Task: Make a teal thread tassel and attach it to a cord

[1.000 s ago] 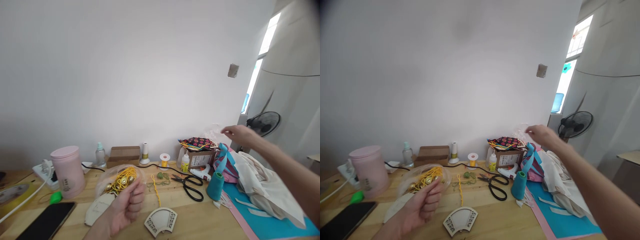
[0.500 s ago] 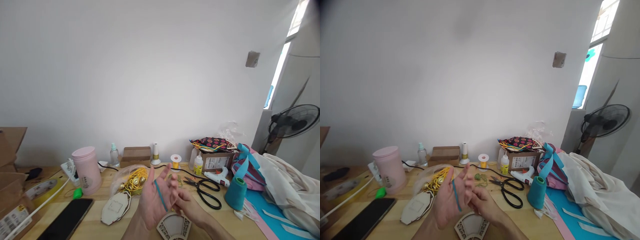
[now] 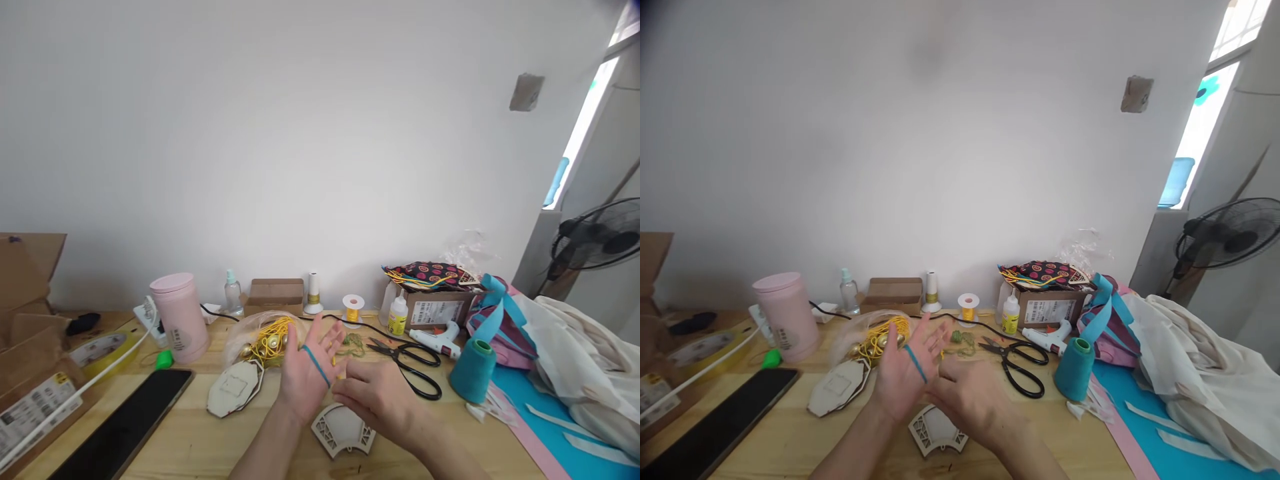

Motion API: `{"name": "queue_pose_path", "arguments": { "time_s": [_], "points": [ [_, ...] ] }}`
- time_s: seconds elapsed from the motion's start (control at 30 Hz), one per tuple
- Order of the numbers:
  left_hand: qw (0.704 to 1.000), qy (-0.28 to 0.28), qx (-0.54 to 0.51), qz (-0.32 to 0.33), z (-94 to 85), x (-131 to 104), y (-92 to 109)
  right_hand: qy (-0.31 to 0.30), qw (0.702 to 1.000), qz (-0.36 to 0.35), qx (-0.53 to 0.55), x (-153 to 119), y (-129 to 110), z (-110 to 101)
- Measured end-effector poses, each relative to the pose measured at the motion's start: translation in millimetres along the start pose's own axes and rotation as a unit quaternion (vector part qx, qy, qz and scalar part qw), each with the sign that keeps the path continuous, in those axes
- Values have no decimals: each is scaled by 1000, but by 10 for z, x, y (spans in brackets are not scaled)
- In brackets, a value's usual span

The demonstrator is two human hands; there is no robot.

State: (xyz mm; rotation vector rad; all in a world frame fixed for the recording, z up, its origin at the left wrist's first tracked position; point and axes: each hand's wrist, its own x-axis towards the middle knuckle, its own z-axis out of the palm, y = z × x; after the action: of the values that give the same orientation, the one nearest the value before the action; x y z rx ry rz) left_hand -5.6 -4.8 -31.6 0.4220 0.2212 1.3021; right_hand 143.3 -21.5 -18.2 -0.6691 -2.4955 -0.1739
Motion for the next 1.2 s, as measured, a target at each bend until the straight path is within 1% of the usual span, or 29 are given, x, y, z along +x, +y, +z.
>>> {"name": "queue_pose_path", "arguments": {
  "time_s": [0.1, 0.17, 0.23, 0.33, 0.43, 0.53, 0.6, 0.67, 0.7, 0.77, 0.83, 0.87, 0.93, 0.97, 1.0, 1.07, 1.13, 1.2],
  "points": [
    [993, -32, 13, -114, 72, -67, -188, 35, 999, 3, -6, -13, 67, -55],
    [978, -65, 36, -194, 116, -110, -279, 42, 999, 20, 12, -24, 129, -98],
    [961, -89, 73, -250, 139, -143, -335, 41, 997, 39, 48, -37, 191, -129],
    [935, -105, 131, -311, 141, -170, -369, 47, 990, 68, 112, -56, 262, -142],
    [910, -118, 174, -356, 133, -193, -372, 54, 980, 96, 167, -63, 300, -118],
    [886, -151, 180, -399, 140, -231, -357, 46, 968, 127, 209, -60, 329, -64],
    [881, -185, 155, -407, 147, -256, -334, 31, 962, 150, 228, -61, 351, -2],
    [896, -213, 107, -375, 145, -265, -296, 13, 958, 166, 233, -69, 368, 79],
    [910, -221, 76, -341, 140, -257, -271, 8, 957, 171, 232, -75, 370, 123],
    [943, -223, 7, -248, 118, -217, -212, 3, 962, 172, 213, -85, 354, 203],
    [969, -200, -56, -138, 87, -149, -149, -4, 975, 145, 166, -82, 307, 252],
    [977, -178, -77, -84, 69, -112, -120, -14, 983, 124, 134, -75, 273, 260],
    [987, -124, -98, 5, 32, -43, -77, -48, 994, 79, 58, -50, 192, 243],
    [990, -97, -100, 38, 13, -15, -64, -67, 995, 64, 23, -35, 149, 221],
    [991, -73, -98, 60, -6, 6, -58, -83, 995, 53, -7, -20, 107, 192],
    [992, -34, -88, 84, -42, 33, -61, -104, 993, 40, -46, 7, 36, 126],
    [993, -7, -71, 92, -74, 46, -75, -103, 993, 30, -58, 25, -5, 66],
    [995, 5, -50, 89, -94, 52, -93, -87, 994, 19, -62, 29, -9, 26]
  ]
}}
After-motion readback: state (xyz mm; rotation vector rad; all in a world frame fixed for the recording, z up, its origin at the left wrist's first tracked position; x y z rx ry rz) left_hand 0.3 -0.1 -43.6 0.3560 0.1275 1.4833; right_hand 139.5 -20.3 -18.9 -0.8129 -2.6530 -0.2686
